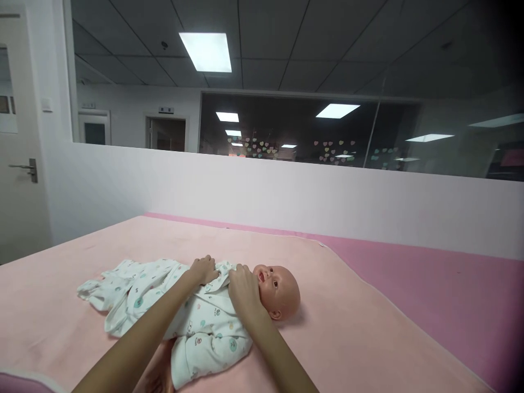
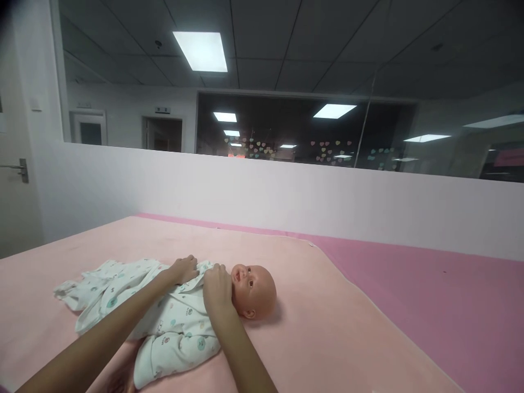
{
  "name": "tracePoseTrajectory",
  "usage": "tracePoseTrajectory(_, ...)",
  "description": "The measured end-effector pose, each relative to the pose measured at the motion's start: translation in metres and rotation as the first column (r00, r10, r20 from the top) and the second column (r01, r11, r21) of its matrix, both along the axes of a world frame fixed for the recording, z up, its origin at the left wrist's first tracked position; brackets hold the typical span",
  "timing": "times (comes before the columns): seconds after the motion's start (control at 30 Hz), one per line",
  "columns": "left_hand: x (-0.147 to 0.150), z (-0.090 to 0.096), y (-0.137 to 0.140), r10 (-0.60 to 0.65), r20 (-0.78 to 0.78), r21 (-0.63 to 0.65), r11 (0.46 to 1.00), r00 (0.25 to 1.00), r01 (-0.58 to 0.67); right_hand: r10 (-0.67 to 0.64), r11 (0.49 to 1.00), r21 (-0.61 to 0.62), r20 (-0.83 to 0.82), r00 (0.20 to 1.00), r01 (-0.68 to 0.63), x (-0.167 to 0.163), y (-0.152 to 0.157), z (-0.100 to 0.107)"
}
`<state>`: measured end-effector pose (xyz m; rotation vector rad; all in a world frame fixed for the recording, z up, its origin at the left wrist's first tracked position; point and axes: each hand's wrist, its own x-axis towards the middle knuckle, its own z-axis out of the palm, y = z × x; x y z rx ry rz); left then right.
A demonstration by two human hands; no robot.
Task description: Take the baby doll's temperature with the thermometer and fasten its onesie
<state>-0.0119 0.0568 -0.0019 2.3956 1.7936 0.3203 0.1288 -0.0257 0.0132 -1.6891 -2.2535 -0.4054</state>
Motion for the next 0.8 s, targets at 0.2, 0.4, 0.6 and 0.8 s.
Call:
tracePoseTrajectory(0.2, -0.017, -0.009, -0.008, 0.018, 0.199, -0.088, 0.996, 0.980, -0.001, 0.212, 0.976, 0.094, -0.239, 0.948, -0.194, 0.035, -0.031, 0.012)
tracePoseTrajectory(0.4, -0.018, -0.013, -0.019, 0.022, 0.313, -0.003, 1.000, 0.949, -0.022, 0.222, 0.965, 0.024, -0.608, 0.762, -0.262, 0.092, -0.008, 0.035)
tracePoseTrajectory(0.6, -0.018, -0.010, -0.022, 0.015, 0.320, 0.001, 1.000, 0.947, -0.016, -0.049, 0.987, -0.081, -0.973, 0.225, -0.136, 0.153, 0.051, 0.002)
tracePoseTrajectory(0.8, -0.019, -0.008, -0.023, 0.011, 0.292, -0.002, 1.000, 0.956, -0.011, -0.259, 0.894, -0.208, -0.963, -0.079, -0.397, 0.153, 0.037, -0.010)
